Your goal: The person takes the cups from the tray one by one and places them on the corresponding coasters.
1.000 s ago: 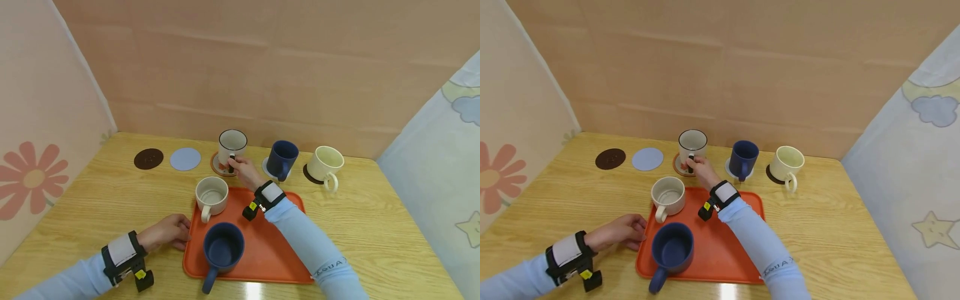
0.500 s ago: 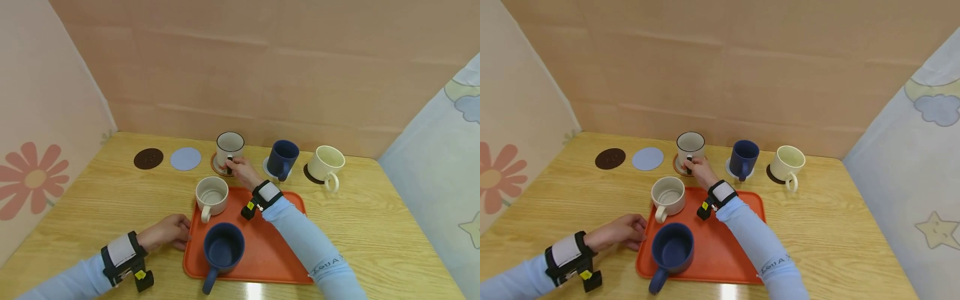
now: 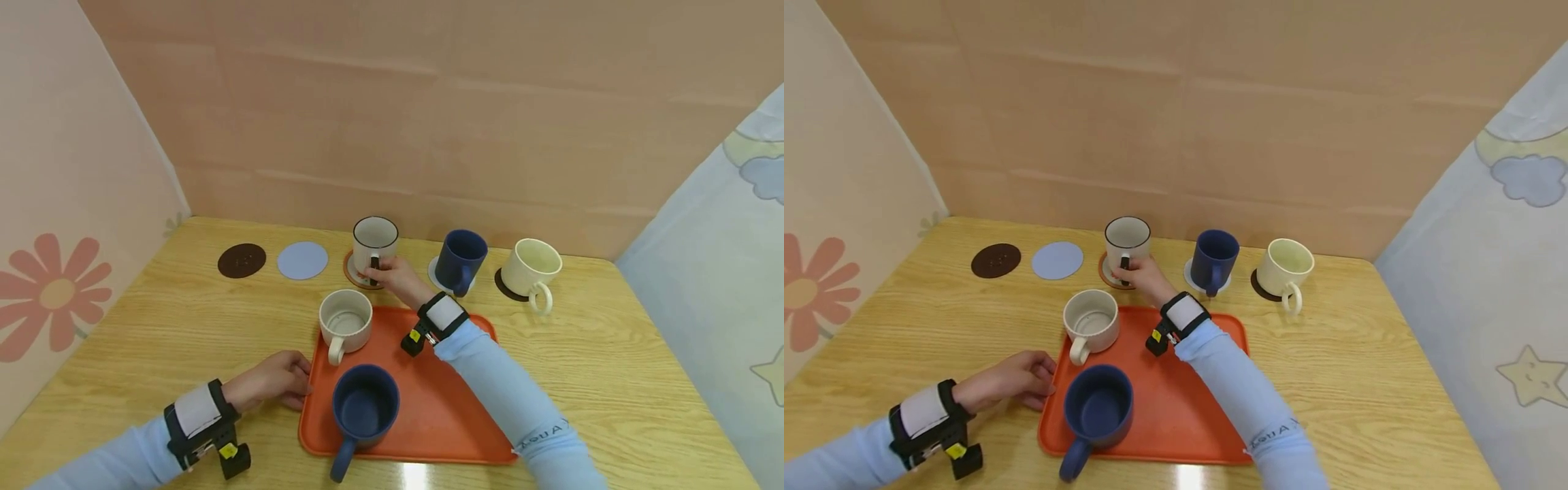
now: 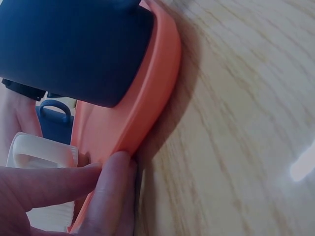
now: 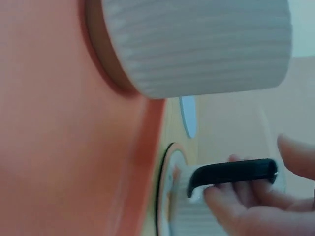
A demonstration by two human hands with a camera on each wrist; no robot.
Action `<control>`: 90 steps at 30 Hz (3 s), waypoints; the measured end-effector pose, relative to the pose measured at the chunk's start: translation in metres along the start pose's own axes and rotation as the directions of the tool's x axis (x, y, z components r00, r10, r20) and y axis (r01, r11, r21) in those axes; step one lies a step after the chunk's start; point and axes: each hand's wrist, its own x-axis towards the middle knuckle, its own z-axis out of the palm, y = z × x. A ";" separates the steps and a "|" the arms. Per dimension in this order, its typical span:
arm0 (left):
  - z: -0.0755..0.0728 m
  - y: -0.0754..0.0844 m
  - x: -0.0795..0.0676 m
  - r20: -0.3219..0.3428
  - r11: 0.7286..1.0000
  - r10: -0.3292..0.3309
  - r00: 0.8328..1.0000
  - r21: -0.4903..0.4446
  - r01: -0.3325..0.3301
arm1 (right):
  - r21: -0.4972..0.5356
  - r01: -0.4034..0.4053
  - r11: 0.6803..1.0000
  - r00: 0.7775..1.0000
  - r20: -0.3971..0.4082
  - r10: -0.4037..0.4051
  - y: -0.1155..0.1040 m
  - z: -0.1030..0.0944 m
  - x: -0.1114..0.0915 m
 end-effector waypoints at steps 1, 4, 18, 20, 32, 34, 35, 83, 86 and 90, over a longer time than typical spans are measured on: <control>0.000 0.000 0.000 -0.001 1.000 -0.001 1.000 0.000 0.001 | -0.053 0.005 0.999 1.000 0.002 -0.005 -0.001 0.000 -0.002; 0.000 -0.001 -0.001 -0.004 1.000 0.001 1.000 0.000 -0.001 | -0.143 0.021 0.990 1.000 0.010 -0.020 -0.003 -0.002 -0.007; 0.000 -0.001 0.000 -0.018 1.000 0.000 1.000 -0.019 -0.001 | -0.427 0.035 0.904 0.999 0.016 -0.031 0.002 -0.026 -0.032; 0.000 -0.001 0.000 -0.019 1.000 0.013 1.000 -0.023 -0.014 | -0.496 0.053 0.867 0.999 0.020 -0.050 0.002 -0.030 -0.037; 0.000 -0.005 -0.001 -0.006 0.998 0.017 1.000 -0.060 -0.017 | -0.739 0.126 0.662 0.984 0.010 -0.176 0.005 -0.050 -0.071; 0.001 -0.005 -0.002 -0.007 0.998 0.016 1.000 -0.057 -0.017 | -0.753 0.136 0.644 0.983 0.022 -0.182 0.008 -0.053 -0.076; 0.001 -0.005 -0.002 -0.007 0.998 0.017 1.000 -0.057 -0.017 | -0.763 0.139 0.631 0.982 0.027 -0.185 0.009 -0.055 -0.079; 0.001 0.000 0.001 -0.113 0.998 0.032 0.993 0.062 -0.025 | -0.900 0.054 0.433 0.988 -0.013 -0.151 0.053 -0.125 -0.148; 0.001 0.002 0.001 -0.151 0.994 0.059 0.987 0.105 -0.044 | -0.889 0.020 0.457 0.992 -0.041 -0.123 0.056 -0.125 -0.150; 0.000 0.007 0.002 -0.193 0.977 0.112 0.975 0.200 -0.073 | -0.867 -0.033 0.498 0.994 -0.081 -0.074 0.060 -0.126 -0.152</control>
